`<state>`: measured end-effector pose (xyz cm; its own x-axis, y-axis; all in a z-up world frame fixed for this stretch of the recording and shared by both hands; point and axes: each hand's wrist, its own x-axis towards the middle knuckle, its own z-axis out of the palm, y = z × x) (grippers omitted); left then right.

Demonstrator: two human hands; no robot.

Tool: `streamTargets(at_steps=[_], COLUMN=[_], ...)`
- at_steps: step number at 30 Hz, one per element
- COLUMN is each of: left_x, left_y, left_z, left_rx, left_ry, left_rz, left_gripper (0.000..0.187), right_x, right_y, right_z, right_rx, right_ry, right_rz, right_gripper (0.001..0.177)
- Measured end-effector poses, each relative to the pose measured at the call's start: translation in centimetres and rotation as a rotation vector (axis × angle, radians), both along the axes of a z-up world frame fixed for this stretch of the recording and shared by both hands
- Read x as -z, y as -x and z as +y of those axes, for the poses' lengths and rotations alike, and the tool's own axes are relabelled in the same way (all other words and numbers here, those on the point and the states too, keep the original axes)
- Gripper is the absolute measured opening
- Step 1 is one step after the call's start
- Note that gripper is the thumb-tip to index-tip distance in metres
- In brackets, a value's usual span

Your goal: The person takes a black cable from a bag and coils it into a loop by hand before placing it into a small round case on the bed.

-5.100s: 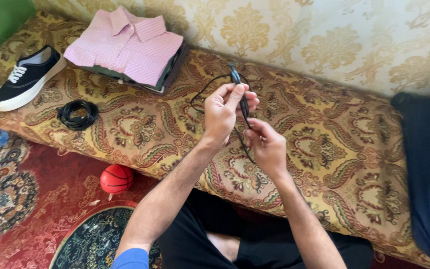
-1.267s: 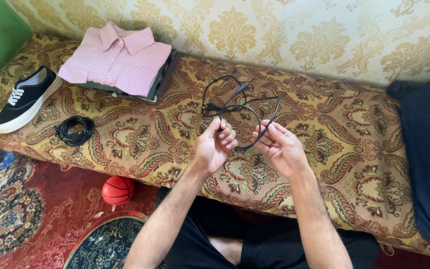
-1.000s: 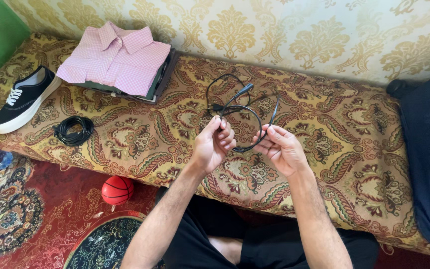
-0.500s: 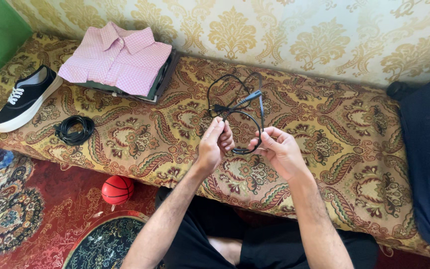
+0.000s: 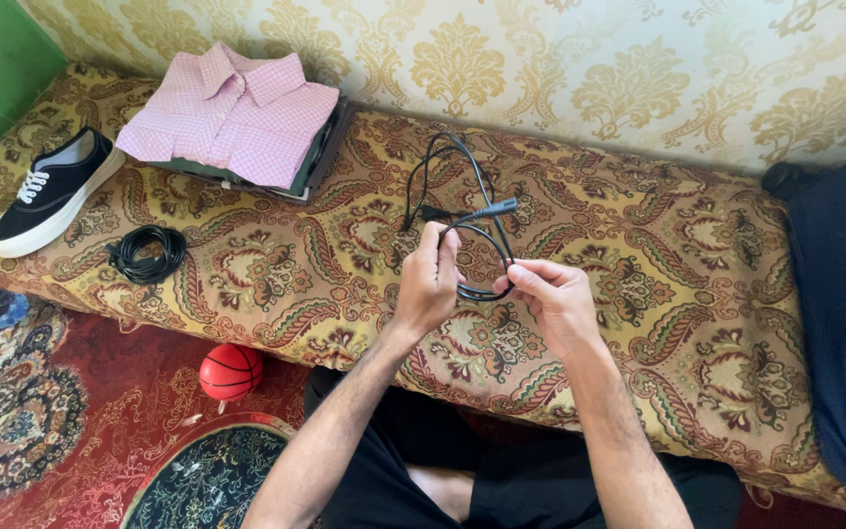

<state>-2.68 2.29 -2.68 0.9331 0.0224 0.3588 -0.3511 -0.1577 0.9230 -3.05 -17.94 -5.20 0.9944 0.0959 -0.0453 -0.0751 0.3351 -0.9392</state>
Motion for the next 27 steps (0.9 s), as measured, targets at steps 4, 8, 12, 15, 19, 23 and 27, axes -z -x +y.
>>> streamTargets(at_steps=[4,8,12,15,19,23,27], left_x=[0.3,-0.6,-2.0,-3.0,-3.6,-3.4,-3.4], left_y=[-0.8,-0.9,-0.9,-1.3,-2.4,-3.3,-2.9], left_z=[1.1,2.3,3.0,3.5,4.6,4.8,4.8], left_rx=[-0.120,-0.226,-0.273,-0.209,-0.095,-0.017,0.002], left_ry=[-0.394,-0.785,-0.952,-1.033,-1.138,-1.159,-1.230], left_rz=[-0.261,-0.464,-0.697,-0.854,-0.933,-0.941,-0.907], left_gripper=[0.020,0.029,0.033,0.023,0.007,0.012,0.010], right_x=[-0.1,-0.2,0.1,0.5,0.7,0.3,-0.8], right_y=[0.1,0.1,-0.1,-0.3,-0.5,-0.5,-0.2], right_z=[-0.5,-0.9,-1.2,-1.2,-1.4,-1.4,-1.2], right_rx=[-0.015,-0.027,-0.038,-0.048,-0.076,-0.096,-0.072], right_ry=[-0.067,-0.078,-0.094,-0.039,-0.018,-0.004,0.010], right_rz=[-0.046,-0.067,-0.060,-0.086,-0.082,-0.068,-0.028], right_gripper=[0.019,0.019,0.019,0.019,0.017,0.017,0.026])
